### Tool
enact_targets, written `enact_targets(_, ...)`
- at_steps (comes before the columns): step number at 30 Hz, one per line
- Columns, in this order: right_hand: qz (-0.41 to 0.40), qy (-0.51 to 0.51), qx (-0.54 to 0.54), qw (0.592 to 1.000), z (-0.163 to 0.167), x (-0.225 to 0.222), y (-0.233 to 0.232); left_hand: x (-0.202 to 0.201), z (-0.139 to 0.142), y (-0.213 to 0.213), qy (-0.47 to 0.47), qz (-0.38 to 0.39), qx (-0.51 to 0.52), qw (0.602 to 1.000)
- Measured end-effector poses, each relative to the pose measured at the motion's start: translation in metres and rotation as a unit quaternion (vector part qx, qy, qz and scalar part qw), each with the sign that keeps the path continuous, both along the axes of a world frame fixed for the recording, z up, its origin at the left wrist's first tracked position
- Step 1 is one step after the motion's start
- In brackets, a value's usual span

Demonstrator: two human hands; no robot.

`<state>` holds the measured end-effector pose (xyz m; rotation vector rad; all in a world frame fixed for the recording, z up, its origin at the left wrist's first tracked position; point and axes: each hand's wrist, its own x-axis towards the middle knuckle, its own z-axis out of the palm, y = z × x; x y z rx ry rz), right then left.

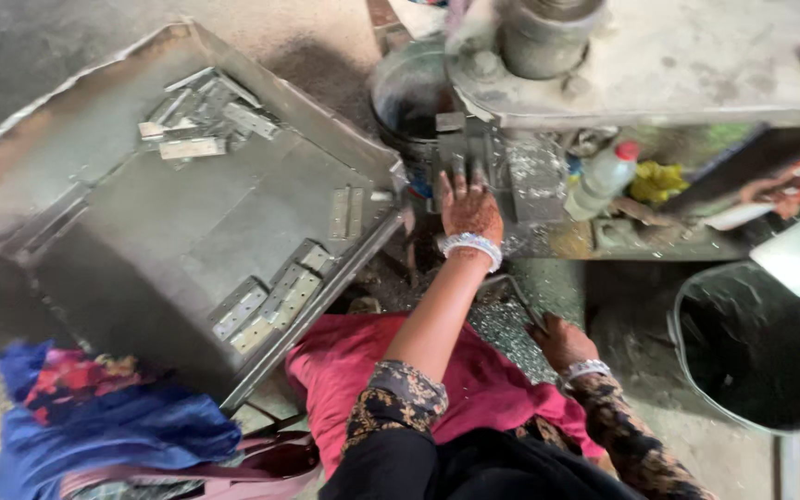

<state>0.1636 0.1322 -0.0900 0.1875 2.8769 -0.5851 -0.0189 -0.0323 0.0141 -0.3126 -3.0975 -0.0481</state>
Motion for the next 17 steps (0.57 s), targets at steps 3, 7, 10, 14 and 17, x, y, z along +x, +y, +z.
enact_targets(3, 0.017, -0.031, 0.026, 0.999, -0.001, -0.008, 0.003, 0.001, 0.004, -0.002, -0.02, -0.004, -0.005, 1.0)
enact_targets(7, 0.027, -0.069, 0.063, 0.995, 0.01, -0.021, 0.017, -0.01, 0.009, -0.002, -0.048, -0.001, -0.019, 0.999)
enact_targets(10, 0.044, -0.013, 0.05, 0.998, -0.008, -0.003, -0.002, -0.021, 0.009, 0.005, -0.021, -0.004, -0.013, 1.0)
enact_targets(14, -0.013, -0.049, -0.007, 0.999, 0.014, 0.006, -0.006, -0.026, -0.016, 0.002, -0.001, -0.006, -0.018, 1.0)
enact_targets(17, 0.006, -0.01, 0.085, 0.996, 0.063, 0.008, -0.012, -0.033, -0.039, -0.005, 0.063, -0.026, 0.012, 0.998)
